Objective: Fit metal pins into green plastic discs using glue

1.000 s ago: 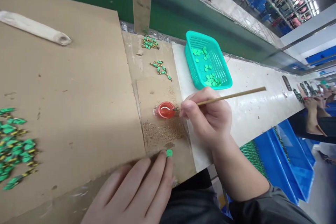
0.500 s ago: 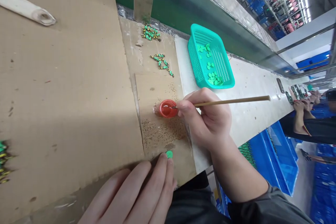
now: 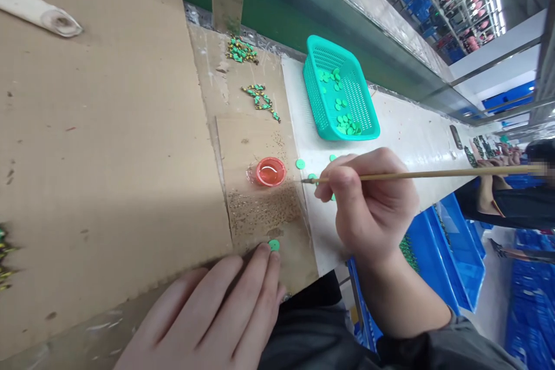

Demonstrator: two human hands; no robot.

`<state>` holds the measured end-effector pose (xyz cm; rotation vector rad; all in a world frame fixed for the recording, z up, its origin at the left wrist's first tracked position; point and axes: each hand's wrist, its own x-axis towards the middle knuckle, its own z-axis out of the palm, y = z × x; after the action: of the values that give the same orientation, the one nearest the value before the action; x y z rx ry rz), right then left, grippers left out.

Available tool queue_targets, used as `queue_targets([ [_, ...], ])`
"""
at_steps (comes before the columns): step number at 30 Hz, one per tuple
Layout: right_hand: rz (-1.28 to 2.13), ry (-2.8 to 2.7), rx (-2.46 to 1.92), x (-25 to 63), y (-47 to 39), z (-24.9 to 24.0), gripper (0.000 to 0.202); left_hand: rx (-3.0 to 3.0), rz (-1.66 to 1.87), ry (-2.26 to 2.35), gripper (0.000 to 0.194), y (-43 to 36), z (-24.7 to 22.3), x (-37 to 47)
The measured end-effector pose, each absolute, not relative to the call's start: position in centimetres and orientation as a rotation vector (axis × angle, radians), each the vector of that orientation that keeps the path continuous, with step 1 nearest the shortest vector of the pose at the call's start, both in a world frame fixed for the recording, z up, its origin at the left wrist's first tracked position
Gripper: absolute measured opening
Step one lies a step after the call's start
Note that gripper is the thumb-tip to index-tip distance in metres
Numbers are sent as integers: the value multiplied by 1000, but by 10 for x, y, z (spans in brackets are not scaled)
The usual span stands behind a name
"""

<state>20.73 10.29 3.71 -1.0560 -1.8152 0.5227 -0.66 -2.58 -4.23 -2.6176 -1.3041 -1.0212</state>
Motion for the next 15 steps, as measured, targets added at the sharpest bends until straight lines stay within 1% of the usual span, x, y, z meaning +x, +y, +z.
queue_targets([
  [4, 588, -1790, -1109, 216, 88, 21, 22, -2599, -1016, -1278, 29, -26, -46, -7],
  [10, 560, -1832, -1110, 215, 88, 4, 20, -2646, -1006, -1345, 42, -31, -46, -10],
  [15, 538, -1856, -1108, 215, 90, 7, 20, -2644, -1015, -1339, 38, -32, -46, -10],
])
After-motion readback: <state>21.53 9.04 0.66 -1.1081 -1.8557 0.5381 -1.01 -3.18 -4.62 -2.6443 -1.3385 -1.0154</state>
